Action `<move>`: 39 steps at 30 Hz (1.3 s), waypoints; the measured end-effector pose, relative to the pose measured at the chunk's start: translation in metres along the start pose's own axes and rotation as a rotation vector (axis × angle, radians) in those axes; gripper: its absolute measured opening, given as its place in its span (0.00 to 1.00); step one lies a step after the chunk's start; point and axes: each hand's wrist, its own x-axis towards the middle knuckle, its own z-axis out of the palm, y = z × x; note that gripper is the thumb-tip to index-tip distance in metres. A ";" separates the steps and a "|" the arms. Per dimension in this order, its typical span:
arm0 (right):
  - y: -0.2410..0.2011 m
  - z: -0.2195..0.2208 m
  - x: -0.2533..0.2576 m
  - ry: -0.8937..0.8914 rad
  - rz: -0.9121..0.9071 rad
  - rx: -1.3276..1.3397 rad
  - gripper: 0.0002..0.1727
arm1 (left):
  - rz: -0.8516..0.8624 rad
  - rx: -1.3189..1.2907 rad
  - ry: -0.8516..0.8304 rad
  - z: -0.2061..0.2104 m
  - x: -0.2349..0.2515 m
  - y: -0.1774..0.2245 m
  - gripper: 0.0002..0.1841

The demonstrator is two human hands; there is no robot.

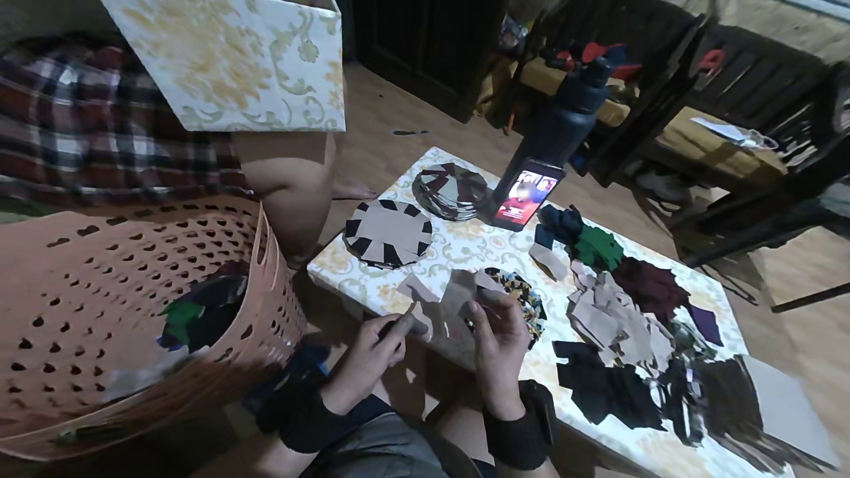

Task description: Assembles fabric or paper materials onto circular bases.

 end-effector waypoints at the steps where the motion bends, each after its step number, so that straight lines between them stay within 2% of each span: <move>1: -0.003 -0.001 -0.001 0.027 0.051 0.079 0.11 | -0.046 -0.022 -0.010 0.003 -0.002 0.000 0.16; 5: -0.011 -0.003 -0.016 0.049 0.173 0.269 0.13 | -0.129 -0.098 0.015 0.018 -0.004 -0.001 0.12; 7: -0.016 -0.005 -0.022 0.073 0.227 0.330 0.13 | -0.117 -0.136 0.029 0.020 0.001 0.003 0.21; 10: -0.023 -0.010 -0.024 0.134 0.290 0.403 0.13 | -0.106 -0.172 0.041 0.019 0.011 0.008 0.22; 12: -0.025 -0.012 -0.026 0.155 0.285 0.424 0.13 | -0.032 -0.177 0.023 0.019 0.010 0.007 0.20; 14: -0.026 -0.011 -0.027 0.167 0.267 0.432 0.13 | 0.014 -0.176 -0.035 0.028 0.003 0.005 0.13; 16: -0.027 -0.007 -0.030 0.173 0.253 0.433 0.12 | -0.018 -0.235 -0.115 0.041 -0.006 0.004 0.05; 19: -0.026 -0.002 -0.039 0.135 0.204 0.409 0.15 | -0.073 -0.410 -0.013 0.062 -0.009 0.007 0.06; 21: -0.023 -0.002 -0.045 0.099 0.188 0.385 0.20 | -0.064 -0.458 0.049 0.068 -0.004 0.012 0.07; 25: -0.016 -0.018 -0.045 0.040 0.251 0.348 0.31 | -0.089 -0.356 -0.092 0.059 0.008 0.021 0.06; 28: -0.016 -0.031 -0.037 0.008 0.401 0.409 0.31 | -0.121 -0.239 -0.239 0.051 0.016 0.024 0.05; 30: -0.016 -0.037 -0.032 -0.018 0.428 0.456 0.33 | -0.119 -0.112 -0.316 0.049 0.019 0.027 0.06; 33: -0.016 -0.041 -0.027 -0.006 0.330 0.375 0.30 | -0.100 -0.017 -0.316 0.046 0.020 0.028 0.08; 35: -0.015 -0.044 -0.026 0.013 0.280 0.311 0.25 | -0.165 -0.094 -0.275 0.047 0.019 0.027 0.07; 37: -0.013 -0.045 -0.028 0.044 0.277 0.275 0.23 | -0.223 -0.167 -0.287 0.046 0.017 0.023 0.11; 39: -0.011 -0.044 -0.031 0.070 0.284 0.256 0.22 | -0.202 -0.176 -0.322 0.046 0.015 0.018 0.07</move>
